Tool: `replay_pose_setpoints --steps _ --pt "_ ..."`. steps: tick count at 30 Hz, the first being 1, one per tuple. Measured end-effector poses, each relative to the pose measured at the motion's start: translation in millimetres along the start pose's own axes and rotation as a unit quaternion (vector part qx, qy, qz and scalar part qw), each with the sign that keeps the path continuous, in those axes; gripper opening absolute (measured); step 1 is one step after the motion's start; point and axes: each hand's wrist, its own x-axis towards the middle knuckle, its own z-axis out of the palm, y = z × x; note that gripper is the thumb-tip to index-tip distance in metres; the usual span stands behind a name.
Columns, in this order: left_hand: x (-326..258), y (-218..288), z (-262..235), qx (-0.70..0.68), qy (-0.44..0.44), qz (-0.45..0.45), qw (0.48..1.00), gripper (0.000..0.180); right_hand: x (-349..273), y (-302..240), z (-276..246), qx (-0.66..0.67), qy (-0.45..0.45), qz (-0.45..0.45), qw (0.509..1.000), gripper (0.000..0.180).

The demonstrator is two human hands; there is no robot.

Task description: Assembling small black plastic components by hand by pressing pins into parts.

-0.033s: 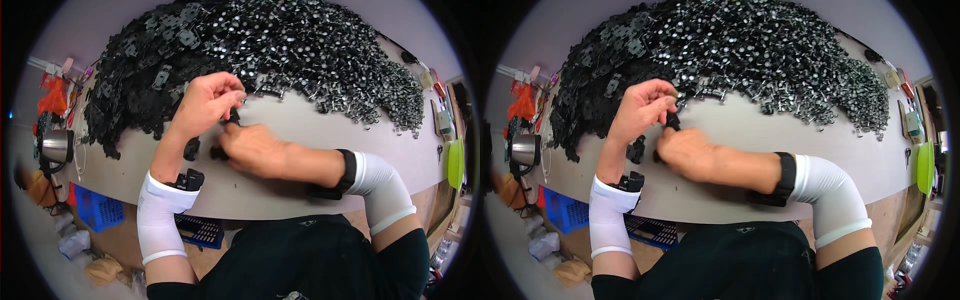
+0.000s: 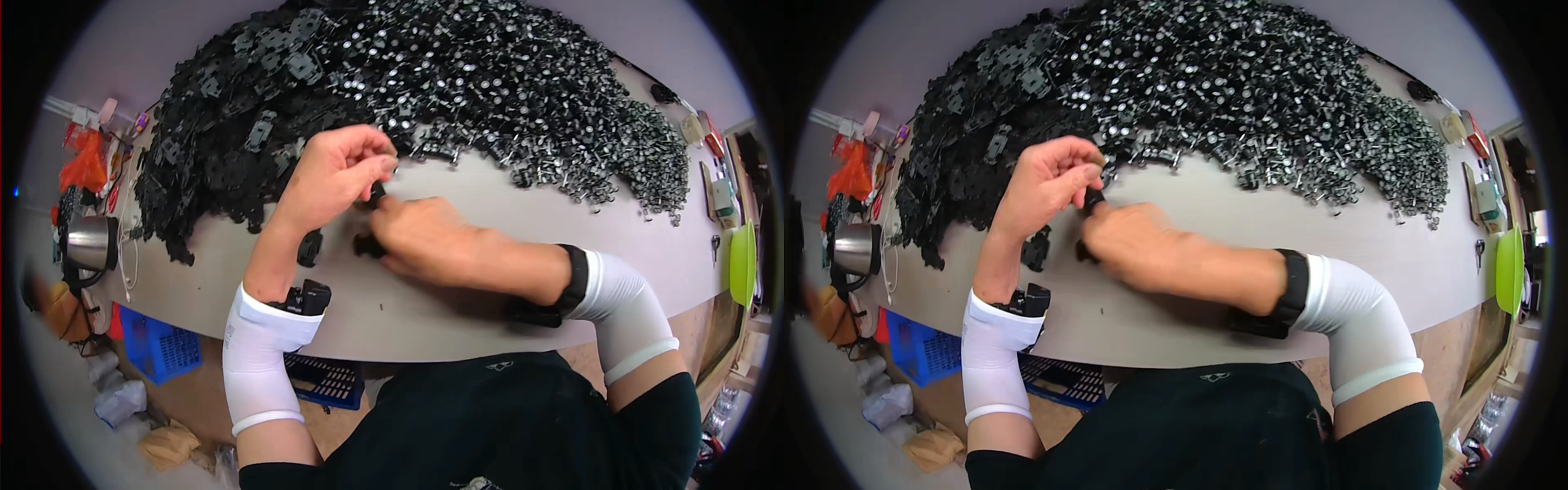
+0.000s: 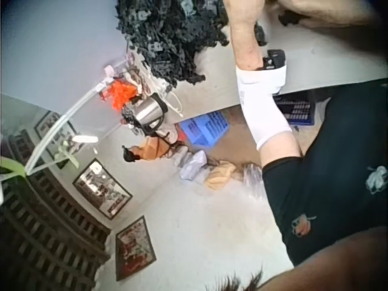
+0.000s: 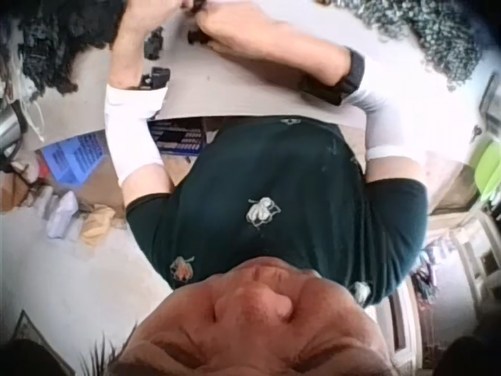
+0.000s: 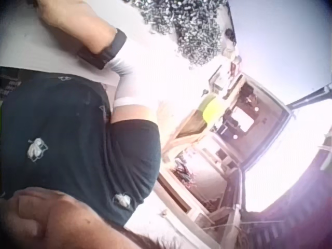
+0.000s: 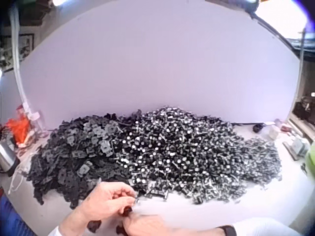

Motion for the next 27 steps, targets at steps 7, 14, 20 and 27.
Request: replay_pose_setpoints --steps 7,14,20,27 --pt "4 -12 22 0.089 -0.072 0.084 0.990 0.018 -21 44 -14 0.151 0.181 0.015 0.972 0.030" --pt "3 -14 15 0.066 -0.032 -0.083 0.994 0.009 -30 73 -31 0.027 0.273 0.096 0.957 0.016" --pt "0 -20 14 -0.094 -0.028 -0.097 0.990 0.026 -10 74 -33 -0.077 0.142 0.157 0.974 0.010" --pt "2 -22 14 -0.130 -0.016 -0.075 0.989 0.029 -42 93 -39 0.104 0.214 0.089 0.967 0.015"
